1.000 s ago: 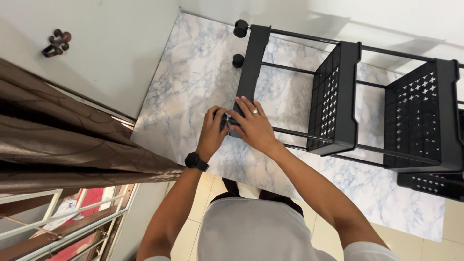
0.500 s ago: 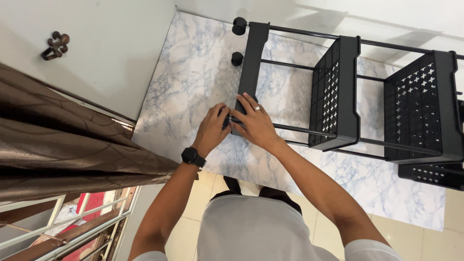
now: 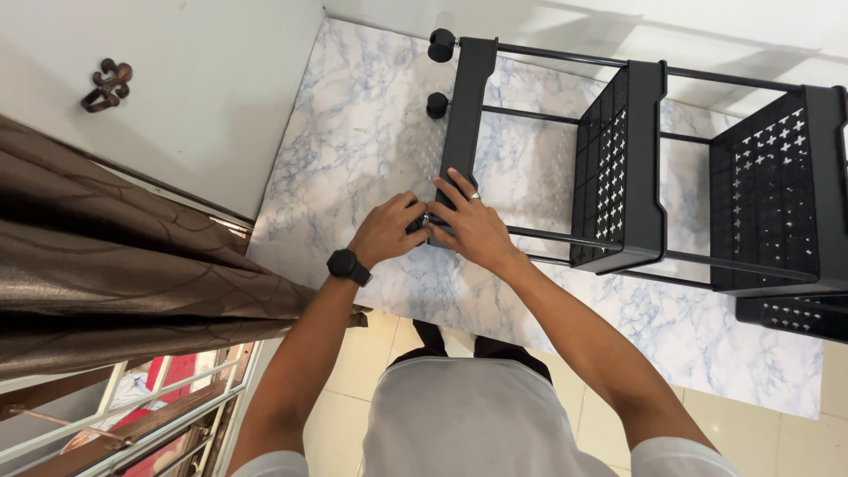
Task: The person disassembles a black plastic rolling cart by removing the top basket, detaching wheels from the frame, and separating the side panels. The components are placed on a marble-patterned surface.
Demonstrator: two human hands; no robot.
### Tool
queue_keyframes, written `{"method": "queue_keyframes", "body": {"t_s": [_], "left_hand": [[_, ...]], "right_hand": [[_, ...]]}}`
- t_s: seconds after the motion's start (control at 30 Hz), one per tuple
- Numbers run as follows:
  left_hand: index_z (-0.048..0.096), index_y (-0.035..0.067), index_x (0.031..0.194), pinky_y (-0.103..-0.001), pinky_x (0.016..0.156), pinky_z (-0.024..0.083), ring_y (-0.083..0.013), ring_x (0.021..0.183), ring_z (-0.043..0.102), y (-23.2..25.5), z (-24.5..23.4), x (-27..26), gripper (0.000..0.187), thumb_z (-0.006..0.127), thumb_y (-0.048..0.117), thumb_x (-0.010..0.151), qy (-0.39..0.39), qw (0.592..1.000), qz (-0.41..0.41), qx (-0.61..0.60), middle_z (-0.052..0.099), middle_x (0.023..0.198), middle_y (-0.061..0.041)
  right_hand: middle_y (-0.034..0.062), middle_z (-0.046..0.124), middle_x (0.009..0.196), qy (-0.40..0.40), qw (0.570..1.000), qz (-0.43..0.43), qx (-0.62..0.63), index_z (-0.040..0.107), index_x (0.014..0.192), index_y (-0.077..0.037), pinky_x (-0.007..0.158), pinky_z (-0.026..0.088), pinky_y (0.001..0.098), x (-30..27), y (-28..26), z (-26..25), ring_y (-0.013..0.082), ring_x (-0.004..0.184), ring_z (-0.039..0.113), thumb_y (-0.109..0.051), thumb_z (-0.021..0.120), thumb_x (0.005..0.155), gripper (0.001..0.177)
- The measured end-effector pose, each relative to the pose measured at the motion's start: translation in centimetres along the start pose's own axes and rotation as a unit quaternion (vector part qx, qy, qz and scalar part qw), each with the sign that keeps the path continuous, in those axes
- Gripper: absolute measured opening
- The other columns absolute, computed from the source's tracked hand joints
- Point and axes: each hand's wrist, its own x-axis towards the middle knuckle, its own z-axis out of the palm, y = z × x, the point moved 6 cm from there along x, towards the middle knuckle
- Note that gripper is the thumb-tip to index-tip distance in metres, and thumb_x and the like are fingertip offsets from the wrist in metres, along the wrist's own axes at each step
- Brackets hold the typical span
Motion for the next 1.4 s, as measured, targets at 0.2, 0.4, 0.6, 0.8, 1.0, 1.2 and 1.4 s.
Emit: {"method": "queue_keyframes", "body": {"t_s": [0.2, 0.4, 0.6, 0.8, 1.0, 1.2, 1.4], "left_hand": [[0.069, 0.003, 0.104, -0.042, 0.069, 0.054, -0.0340, 0.081, 0.067, -1.7, 0.6, -0.1, 0.030, 0.074, 0.018, 0.078, -0.080, 0.986, -0.050, -0.134, 0.064, 0.094, -0.012], [0.069, 0.005, 0.103, -0.043, 0.073, 0.054, -0.0348, 0.085, 0.066, -2.1, 0.5, -0.7, 0.029, 0.075, 0.021, 0.080, -0.043, 0.984, -0.030, -0.170, 0.064, 0.093, -0.014], [0.069, 0.008, 0.103, -0.041, 0.071, 0.054, -0.0289, 0.090, 0.065, -0.8, 0.1, -0.6, 0.028, 0.076, 0.022, 0.080, -0.005, 0.999, -0.015, -0.028, 0.063, 0.097, -0.008], [0.068, 0.006, 0.105, -0.036, 0.071, 0.056, -0.0222, 0.091, 0.063, 1.8, -1.0, -0.7, 0.032, 0.078, 0.022, 0.079, 0.121, 0.976, 0.113, 0.145, 0.062, 0.102, -0.006], [0.068, 0.006, 0.099, -0.036, 0.063, 0.055, -0.0228, 0.081, 0.064, 1.7, -1.5, 0.3, 0.026, 0.077, 0.019, 0.078, 0.123, 0.976, 0.136, 0.119, 0.060, 0.092, -0.007], [0.072, 0.007, 0.096, -0.040, 0.060, 0.053, -0.0285, 0.073, 0.066, 0.8, -1.4, 1.8, 0.022, 0.074, 0.021, 0.080, 0.042, 0.999, 0.032, 0.000, 0.064, 0.086, -0.009], [0.075, 0.005, 0.097, -0.040, 0.064, 0.054, -0.0323, 0.067, 0.070, -1.5, -0.2, 2.2, 0.023, 0.067, 0.022, 0.085, -0.145, 0.954, -0.210, -0.160, 0.070, 0.078, -0.015]], "right_hand": [[0.0103, 0.052, 0.151, 0.014, 0.999, -0.024, 0.023, 0.070, 0.120, -0.015, 0.082, 0.061, 0.0438, -0.5, -0.1, 1.5, 0.0358, 0.150, 0.032, -0.031, 0.076, 0.089, 0.035], [0.0089, 0.055, 0.145, 0.017, 0.999, -0.013, 0.029, 0.070, 0.121, -0.013, 0.084, 0.060, 0.0432, -0.6, -0.4, 2.1, 0.0322, 0.148, 0.038, -0.031, 0.081, 0.084, 0.042], [0.0069, 0.057, 0.143, 0.025, 0.999, -0.003, 0.025, 0.072, 0.115, -0.012, 0.079, 0.061, 0.0421, 0.0, -0.4, 1.0, 0.0305, 0.145, 0.042, -0.029, 0.082, 0.081, 0.039], [0.0065, 0.060, 0.142, 0.041, 0.999, -0.001, 0.030, 0.073, 0.113, -0.011, 0.079, 0.062, 0.0395, -0.1, -0.1, -0.4, 0.0273, 0.144, 0.046, -0.028, 0.080, 0.084, 0.035], [0.0079, 0.061, 0.140, 0.038, 0.999, 0.000, 0.027, 0.074, 0.113, -0.011, 0.078, 0.061, 0.0395, 0.3, 0.1, -1.3, 0.0275, 0.143, 0.047, -0.029, 0.081, 0.083, 0.035], [0.0098, 0.060, 0.141, 0.042, 0.998, -0.012, 0.038, 0.073, 0.115, -0.010, 0.082, 0.061, 0.0401, 0.4, 0.7, -1.7, 0.0287, 0.142, 0.047, -0.030, 0.081, 0.083, 0.037], [0.0094, 0.062, 0.139, 0.042, 0.998, -0.023, 0.035, 0.073, 0.114, -0.009, 0.083, 0.061, 0.0399, 0.5, 0.6, -1.6, 0.0291, 0.142, 0.048, -0.026, 0.080, 0.083, 0.036]]}}
